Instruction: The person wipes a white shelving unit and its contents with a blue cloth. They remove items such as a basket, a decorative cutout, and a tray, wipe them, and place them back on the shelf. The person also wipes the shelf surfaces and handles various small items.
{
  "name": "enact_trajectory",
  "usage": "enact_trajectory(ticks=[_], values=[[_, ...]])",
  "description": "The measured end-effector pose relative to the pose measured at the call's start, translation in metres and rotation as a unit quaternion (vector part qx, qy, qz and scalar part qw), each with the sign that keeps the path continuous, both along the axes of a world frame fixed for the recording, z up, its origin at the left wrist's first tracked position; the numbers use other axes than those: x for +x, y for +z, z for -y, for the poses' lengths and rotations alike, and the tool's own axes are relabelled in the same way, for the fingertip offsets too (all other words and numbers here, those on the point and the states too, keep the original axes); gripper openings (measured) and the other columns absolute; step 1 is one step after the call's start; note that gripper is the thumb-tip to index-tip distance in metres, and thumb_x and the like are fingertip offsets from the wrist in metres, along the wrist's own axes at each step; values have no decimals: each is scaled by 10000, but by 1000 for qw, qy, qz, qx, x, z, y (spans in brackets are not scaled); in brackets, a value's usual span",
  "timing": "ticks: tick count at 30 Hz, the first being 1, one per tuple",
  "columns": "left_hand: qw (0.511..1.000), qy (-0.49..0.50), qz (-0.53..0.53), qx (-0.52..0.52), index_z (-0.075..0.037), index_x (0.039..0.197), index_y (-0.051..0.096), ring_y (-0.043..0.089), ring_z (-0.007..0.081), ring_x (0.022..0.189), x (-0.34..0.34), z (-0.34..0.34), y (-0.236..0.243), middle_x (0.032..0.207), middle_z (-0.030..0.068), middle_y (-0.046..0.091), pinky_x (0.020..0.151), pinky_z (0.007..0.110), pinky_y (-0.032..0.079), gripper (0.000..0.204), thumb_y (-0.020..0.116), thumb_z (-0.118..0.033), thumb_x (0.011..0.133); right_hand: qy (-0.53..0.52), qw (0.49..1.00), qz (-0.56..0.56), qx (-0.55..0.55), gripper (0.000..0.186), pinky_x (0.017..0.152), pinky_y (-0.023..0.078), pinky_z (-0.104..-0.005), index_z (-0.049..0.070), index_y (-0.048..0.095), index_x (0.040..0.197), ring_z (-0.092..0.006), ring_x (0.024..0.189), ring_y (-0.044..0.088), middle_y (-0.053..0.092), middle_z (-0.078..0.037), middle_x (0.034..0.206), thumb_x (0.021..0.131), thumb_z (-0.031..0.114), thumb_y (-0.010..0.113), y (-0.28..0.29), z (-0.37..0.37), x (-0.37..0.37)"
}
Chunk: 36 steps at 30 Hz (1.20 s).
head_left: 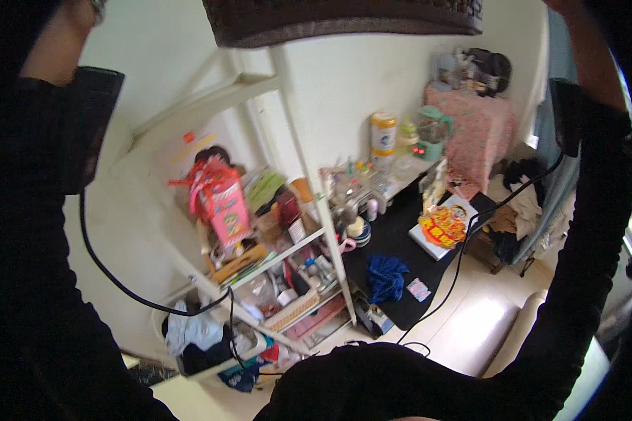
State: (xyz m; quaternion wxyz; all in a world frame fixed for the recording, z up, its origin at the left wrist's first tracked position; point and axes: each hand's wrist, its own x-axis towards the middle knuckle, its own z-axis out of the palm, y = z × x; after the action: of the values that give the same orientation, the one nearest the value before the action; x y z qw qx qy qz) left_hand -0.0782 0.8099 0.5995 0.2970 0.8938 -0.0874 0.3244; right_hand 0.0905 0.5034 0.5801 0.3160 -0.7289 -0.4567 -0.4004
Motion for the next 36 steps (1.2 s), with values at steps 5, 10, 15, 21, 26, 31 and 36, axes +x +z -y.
enact_trajectory(ticks=[5, 10, 15, 21, 26, 31, 36], values=[[993, -24, -48, -107, 14, 1043, 621, 609, 269, 903, 57, 51, -1, 1015, 130, 640, 813, 423, 513, 386, 678, -297, 821, -59, 996, -49, 43, 642, 885, 392, -353, 37, 482, 1244, -200, 975, 570, 637, -109, 1049, 768, 401, 711, -4, 86, 10], [988, -125, -11, -86, 3, 1089, 599, 613, 264, 903, 80, 75, -47, 1016, 132, 635, 809, 422, 518, 363, 645, -263, 846, 126, 925, -191, 304, 534, 878, 401, -356, 61, 505, 1176, -177, 954, 573, 621, -72, 990, 850, 478, 571, -95, 187, 144], [992, -106, 4, -71, -31, 1148, 550, 606, 194, 954, 119, 85, -126, 1062, 99, 619, 834, 357, 507, 334, 598, -218, 876, -144, 973, -178, 26, 198, 622, 469, -407, 54, 625, 914, -267, 753, 616, 637, -125, 834, 853, 217, 530, -473, 106, 257], [988, -31, 95, -117, -92, 878, 441, 562, 116, 789, 150, 135, -292, 830, 3, 542, 681, 275, 508, 526, 855, -41, 557, 38, 916, -361, -168, 461, 876, 412, -521, 135, 571, 1122, -398, 1079, 496, 549, -189, 1132, 739, 364, 686, -710, -24, 150], [993, 62, 96, -37, -66, 851, 434, 485, 85, 741, 150, 167, -396, 792, -5, 457, 600, 233, 461, 509, 853, -44, 563, 7, 875, -377, -302, 763, 982, 326, -510, 153, 430, 1296, -392, 1228, 352, 381, -181, 1321, 642, 382, 750, -715, -31, 81], [980, 77, 28, -179, -60, 840, 435, 486, 121, 734, 146, 172, -467, 779, 10, 453, 652, 270, 460, 522, 864, -75, 544, 28, 857, -412, -308, 487, 821, 452, -467, 106, 591, 1046, -361, 1028, 535, 558, -145, 1071, 613, 270, 740, -751, -28, 89], [980, 145, 31, -132, -68, 822, 429, 518, 197, 766, 134, 174, -510, 794, 50, 467, 701, 318, 460, 542, 877, -107, 520, 186, 637, -741, 101, 360, 742, 488, -372, 14, 569, 1012, -235, 807, 601, 628, -90, 886, 674, 127, 622, -726, 73, 106]])
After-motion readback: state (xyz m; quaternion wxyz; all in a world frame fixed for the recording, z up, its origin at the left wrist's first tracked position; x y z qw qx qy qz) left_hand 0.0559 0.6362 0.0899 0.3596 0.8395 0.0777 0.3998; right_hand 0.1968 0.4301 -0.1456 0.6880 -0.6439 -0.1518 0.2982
